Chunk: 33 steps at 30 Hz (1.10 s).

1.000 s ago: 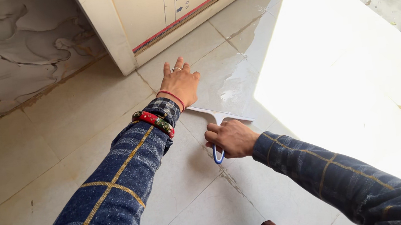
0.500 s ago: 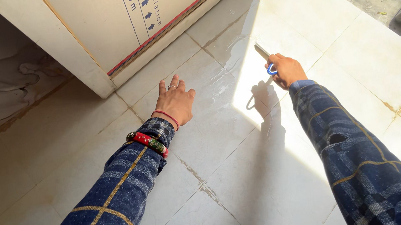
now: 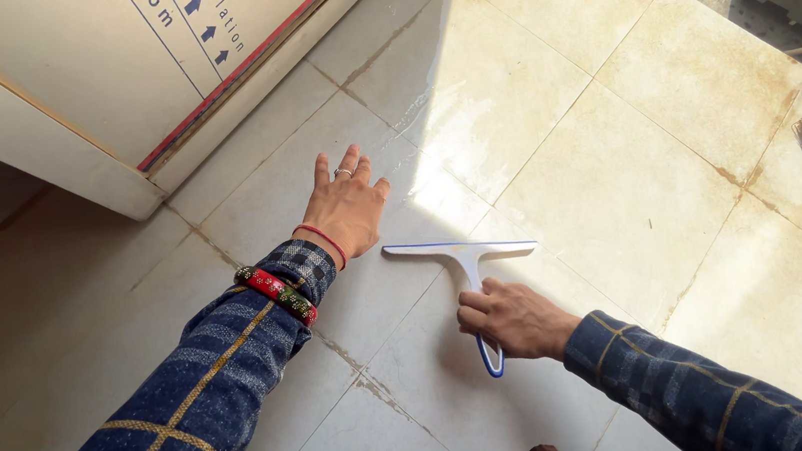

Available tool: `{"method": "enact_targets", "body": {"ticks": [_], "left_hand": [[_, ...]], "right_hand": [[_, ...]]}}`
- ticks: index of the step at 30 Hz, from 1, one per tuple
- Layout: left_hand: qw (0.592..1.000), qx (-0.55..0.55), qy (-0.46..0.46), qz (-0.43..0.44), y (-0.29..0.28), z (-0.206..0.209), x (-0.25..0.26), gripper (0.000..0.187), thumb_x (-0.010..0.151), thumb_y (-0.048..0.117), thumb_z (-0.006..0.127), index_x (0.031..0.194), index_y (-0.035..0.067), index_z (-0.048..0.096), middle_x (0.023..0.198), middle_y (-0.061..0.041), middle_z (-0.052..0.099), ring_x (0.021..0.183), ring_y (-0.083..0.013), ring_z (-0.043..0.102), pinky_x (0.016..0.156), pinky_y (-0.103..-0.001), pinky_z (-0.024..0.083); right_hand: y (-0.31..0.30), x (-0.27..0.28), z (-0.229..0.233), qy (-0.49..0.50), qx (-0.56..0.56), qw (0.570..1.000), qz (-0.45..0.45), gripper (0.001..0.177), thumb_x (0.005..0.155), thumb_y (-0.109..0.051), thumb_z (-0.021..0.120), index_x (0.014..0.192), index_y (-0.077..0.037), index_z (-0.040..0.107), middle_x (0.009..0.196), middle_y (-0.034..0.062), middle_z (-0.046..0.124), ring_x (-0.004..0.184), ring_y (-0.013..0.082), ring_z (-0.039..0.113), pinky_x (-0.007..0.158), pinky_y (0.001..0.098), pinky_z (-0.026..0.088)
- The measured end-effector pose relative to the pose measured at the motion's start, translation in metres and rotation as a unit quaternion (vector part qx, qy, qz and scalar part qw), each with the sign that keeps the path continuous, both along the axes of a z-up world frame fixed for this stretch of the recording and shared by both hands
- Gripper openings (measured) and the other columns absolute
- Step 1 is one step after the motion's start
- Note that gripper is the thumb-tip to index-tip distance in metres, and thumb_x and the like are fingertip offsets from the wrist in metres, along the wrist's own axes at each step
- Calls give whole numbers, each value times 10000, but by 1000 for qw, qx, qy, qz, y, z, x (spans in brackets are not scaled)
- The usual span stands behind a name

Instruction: The person uses a squeegee to push water across a tiled floor toward a drain. They repeatedly sweep the squeegee in different directions to gather water and move it toward the drain and along the edges of the room.

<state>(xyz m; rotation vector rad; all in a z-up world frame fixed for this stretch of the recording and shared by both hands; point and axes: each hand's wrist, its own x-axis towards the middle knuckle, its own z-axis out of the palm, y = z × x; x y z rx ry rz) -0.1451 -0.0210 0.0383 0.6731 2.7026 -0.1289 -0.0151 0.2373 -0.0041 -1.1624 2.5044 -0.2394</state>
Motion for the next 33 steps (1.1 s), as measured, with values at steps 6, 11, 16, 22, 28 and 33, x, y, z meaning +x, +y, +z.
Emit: {"method": "enact_targets", "body": {"ticks": [6, 11, 16, 22, 28, 33], "left_hand": [[999, -10, -31, -10, 22, 0, 1, 580, 894, 87, 630, 1453, 185, 514, 1629, -174, 292, 1560, -301, 122, 1239, -584, 82], [999, -19, -35, -7, 24, -1, 2, 608, 899, 84, 625, 1480, 194, 483, 1637, -167, 268, 1558, -299, 110, 1235, -585, 73], [998, -41, -36, -17, 26, 1, 9, 587, 917, 103, 603, 1483, 190, 475, 1635, -168, 268, 1559, -302, 110, 1236, -589, 79], [999, -31, -30, -28, 37, 10, 11, 555, 939, 108, 589, 1478, 185, 482, 1638, -169, 274, 1561, -306, 111, 1242, -592, 68], [998, -32, -44, -40, 51, 19, 14, 593, 923, 93, 608, 1489, 200, 468, 1645, -159, 259, 1567, -287, 85, 1245, -577, 53], [996, -44, -54, -54, 54, 7, 17, 610, 930, 107, 590, 1511, 204, 430, 1647, -147, 241, 1559, -286, 78, 1244, -574, 40]], "right_hand": [[58, -48, -25, 55, -41, 996, -64, 114, 969, -216, 637, 940, -117, 589, 917, 18, 564, 693, 228, 517, 619, 355, 505], [103, -131, -25, 91, -32, 983, -159, 169, 825, -110, 670, 974, -131, 594, 943, 64, 614, 799, 295, 629, 695, 406, 519], [130, -205, 8, 190, -64, 941, -271, 79, 972, -128, 685, 997, -108, 612, 926, 93, 631, 779, 321, 650, 723, 442, 521], [104, -122, 26, 173, -98, 958, -206, 103, 939, -140, 675, 958, -104, 581, 911, 66, 628, 731, 277, 636, 679, 403, 527], [83, 39, 5, 7, -47, 993, -106, 168, 983, -304, 588, 934, -143, 591, 1034, -6, 623, 750, 166, 592, 656, 327, 553], [103, 74, -12, -24, -73, 988, -135, 170, 967, -288, 601, 888, -140, 576, 1048, 2, 638, 708, 162, 606, 642, 322, 561]]}}
